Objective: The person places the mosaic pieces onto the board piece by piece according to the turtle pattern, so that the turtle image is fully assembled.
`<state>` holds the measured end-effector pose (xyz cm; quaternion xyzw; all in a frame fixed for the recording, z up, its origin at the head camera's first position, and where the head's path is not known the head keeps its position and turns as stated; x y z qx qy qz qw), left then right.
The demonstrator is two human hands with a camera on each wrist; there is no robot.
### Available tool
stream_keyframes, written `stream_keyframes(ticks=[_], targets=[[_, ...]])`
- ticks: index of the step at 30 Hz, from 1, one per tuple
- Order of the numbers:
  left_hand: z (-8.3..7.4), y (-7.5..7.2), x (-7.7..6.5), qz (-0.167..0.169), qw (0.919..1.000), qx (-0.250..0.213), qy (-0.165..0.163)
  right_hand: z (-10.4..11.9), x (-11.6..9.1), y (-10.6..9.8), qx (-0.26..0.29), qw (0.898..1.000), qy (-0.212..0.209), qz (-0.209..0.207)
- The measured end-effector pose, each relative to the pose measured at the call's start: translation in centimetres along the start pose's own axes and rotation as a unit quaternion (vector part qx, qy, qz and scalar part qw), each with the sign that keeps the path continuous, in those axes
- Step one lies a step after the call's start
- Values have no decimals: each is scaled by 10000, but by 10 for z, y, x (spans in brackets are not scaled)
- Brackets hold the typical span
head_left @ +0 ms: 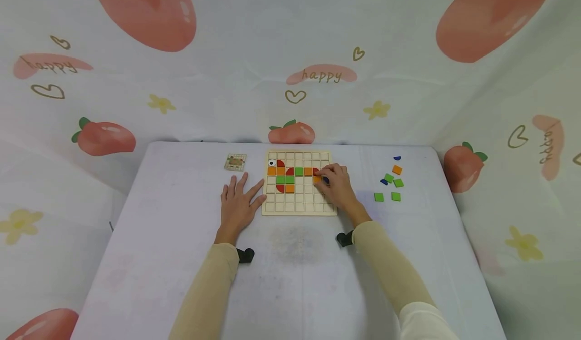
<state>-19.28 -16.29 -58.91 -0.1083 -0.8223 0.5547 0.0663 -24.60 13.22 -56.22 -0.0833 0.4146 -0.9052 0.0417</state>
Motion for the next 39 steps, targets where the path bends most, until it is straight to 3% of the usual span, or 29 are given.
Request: stream_keyframes(ticks=[5,8,13,19,27,39], targets=[[1,0,0,12,10000,-6,-35,2,0,-1,25,10000,-14,-62],[2,2,1,30,10000,19,-52,0,0,-1,-45,9998,204,46],[2,5,1,61,9999,57,-60,1,-2,-7,-643,9962,564,162],[1,3,1,87,9999,102,-60,-2,-8,-12,-1743,9797,926,354],[1,3,0,134,9998,97,-77,-24,-19,-8,-2571,9540,1277,867],[3,5,0,44,10000,46,-31,-59,-37,-38,-2549,9526,1544,617]])
Point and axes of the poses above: each hand's wrist, its own x-axis towards the middle knuckle, its own y-axis out of the palm, z = x × y, the point moved 7 cm from there along x, towards the middle knuckle, and after that the axes turned 11 degrees about y, right-handed, at the moved point
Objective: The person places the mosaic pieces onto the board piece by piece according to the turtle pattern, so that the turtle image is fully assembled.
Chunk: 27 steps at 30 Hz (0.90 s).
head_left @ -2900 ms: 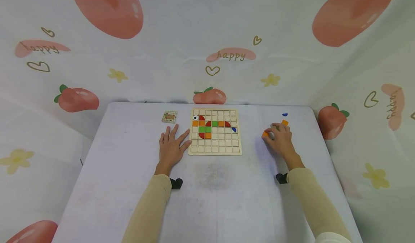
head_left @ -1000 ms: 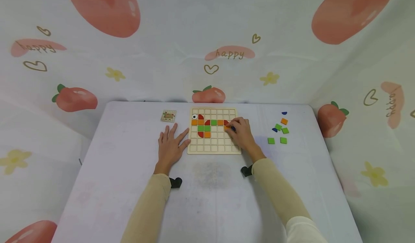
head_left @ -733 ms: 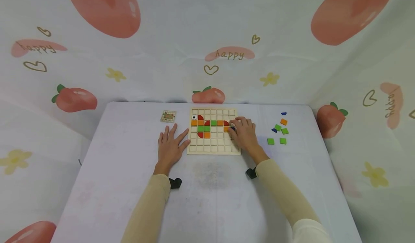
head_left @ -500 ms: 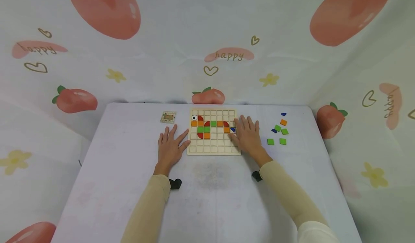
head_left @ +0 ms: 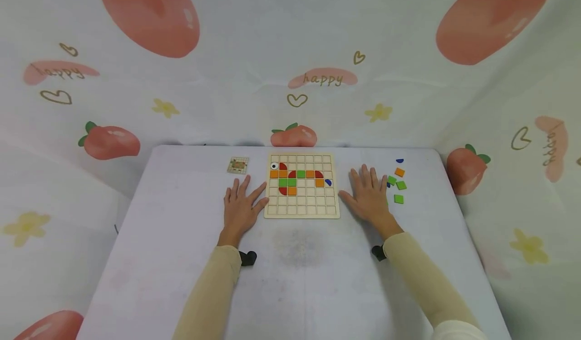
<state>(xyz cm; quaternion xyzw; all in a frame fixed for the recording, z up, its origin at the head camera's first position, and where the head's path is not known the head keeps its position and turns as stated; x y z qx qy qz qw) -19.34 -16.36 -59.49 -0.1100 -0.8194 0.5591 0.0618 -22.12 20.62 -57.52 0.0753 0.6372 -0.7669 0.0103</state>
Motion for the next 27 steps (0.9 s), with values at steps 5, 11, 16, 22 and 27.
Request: stream_keyframes(ticks=[5,11,16,22,27], targets=[[1,2,0,-24,10000,70,1,-26,-5,-5,77,9998,167,60],[1,3,0,17,10000,60,-18,-55,-12,-11,352,9993,155,17],[-1,1,-1,-6,10000,41,3,-73,-19,-16,647,9979,36,-20],[-1,-1,-1,-5,10000,13,23,-87,-24,-25,1023,9947,-11,-131],[0,1,1,-6,10000,67,32,-95,-27,-28,1152,9933,10,-121]])
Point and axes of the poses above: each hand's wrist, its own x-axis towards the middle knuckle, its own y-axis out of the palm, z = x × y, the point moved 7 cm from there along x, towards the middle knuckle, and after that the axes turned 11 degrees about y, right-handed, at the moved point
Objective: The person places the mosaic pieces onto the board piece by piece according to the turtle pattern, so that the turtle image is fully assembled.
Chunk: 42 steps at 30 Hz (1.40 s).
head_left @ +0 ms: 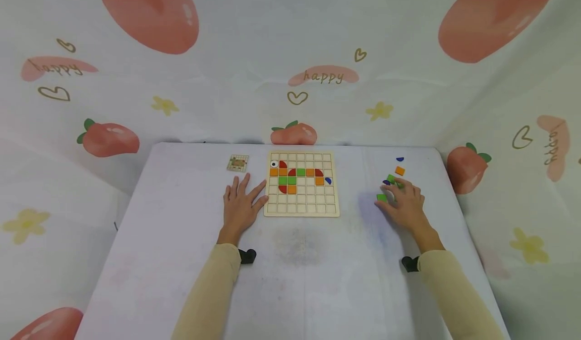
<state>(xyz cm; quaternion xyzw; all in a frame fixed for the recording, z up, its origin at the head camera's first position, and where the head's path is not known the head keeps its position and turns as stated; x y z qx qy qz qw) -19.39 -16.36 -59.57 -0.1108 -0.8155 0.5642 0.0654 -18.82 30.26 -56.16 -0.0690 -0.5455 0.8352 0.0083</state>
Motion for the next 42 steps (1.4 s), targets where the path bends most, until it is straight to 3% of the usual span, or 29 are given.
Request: stream_keyframes(ticks=[5,11,19,28,35,42], targets=[[2,1,1,-27,10000,44,-5,-2,-1,0,62,9998,-177,-90],[2,2,1,-30,10000,23,-16,5,-2,-1,496,9956,-583,-532],[2,2,1,-30,10000,-2,-19,19,3,5,659,9948,-524,-570],[2,3,1,-4,10000,37,-37,52,14,23,605,9968,-373,-372],[1,5,0,109,9999,52,-68,84,19,35,604,9966,-472,-313],[0,0,0,56,10000,-7,-61,121,30,45,476,9968,-635,36]])
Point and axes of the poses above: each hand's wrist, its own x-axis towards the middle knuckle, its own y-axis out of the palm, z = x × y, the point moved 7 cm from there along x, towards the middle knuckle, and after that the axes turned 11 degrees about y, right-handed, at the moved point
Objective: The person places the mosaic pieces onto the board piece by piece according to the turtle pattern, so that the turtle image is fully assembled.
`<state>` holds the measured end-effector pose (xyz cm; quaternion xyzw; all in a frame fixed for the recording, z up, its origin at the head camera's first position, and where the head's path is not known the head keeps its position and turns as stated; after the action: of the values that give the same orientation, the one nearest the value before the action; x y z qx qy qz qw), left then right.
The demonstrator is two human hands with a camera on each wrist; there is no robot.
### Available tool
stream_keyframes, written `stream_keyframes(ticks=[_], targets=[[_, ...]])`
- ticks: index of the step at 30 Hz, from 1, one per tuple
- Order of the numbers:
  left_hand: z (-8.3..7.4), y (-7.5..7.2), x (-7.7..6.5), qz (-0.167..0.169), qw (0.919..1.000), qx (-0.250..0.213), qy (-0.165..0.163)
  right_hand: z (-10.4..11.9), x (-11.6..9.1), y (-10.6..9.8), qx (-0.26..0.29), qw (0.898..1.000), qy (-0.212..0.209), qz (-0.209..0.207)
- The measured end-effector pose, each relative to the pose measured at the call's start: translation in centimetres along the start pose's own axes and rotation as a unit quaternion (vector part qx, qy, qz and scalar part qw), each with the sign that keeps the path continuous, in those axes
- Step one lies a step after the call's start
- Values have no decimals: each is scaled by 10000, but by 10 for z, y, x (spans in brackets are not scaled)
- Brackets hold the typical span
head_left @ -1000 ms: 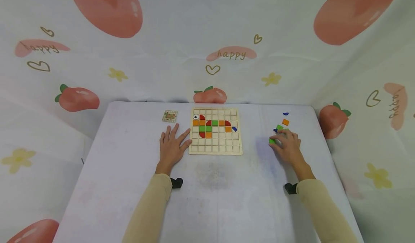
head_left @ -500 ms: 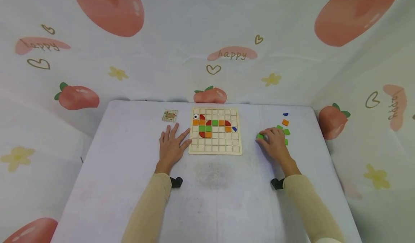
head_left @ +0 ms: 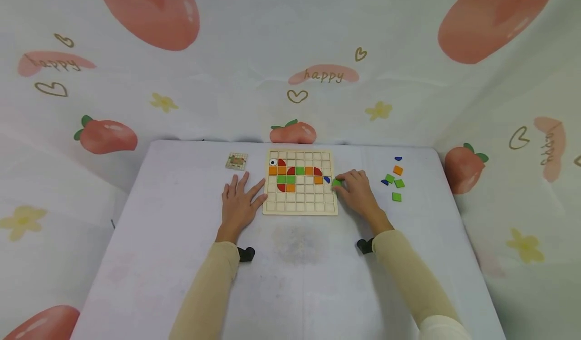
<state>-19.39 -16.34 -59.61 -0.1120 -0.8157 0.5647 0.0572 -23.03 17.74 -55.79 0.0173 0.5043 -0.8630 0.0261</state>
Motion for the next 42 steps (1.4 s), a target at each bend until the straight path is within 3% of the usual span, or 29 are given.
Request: stream_keyframes(ticks=[7,18,24,32,42], targets=[[2,-2,-1,-14,10000,26,-14,36,8,11,26,9987,-431,284],[0,0,-2,-8,10000,10,7,64,16,20,-148,9938,-1097,-74],[-1,-2,-1,-7,10000,6,-10,71,20,25,-136,9931,-1158,-115],[1,2,-1,45,10000,8,-13,74,19,34,-220,9960,-856,145],[1,-1,1,12,10000,18,1,73,21,35,-116,9958,-902,56]])
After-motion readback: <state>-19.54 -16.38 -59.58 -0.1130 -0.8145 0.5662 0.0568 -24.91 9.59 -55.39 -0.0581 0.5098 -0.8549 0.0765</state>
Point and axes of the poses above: each hand's wrist, its own x-axis towards the middle knuckle, its own y-axis out of the palm, z = x × y, the point moved 7 cm from there along x, towards the middle knuckle, and after that the axes turned 11 degrees about y, right-handed, at the moved point
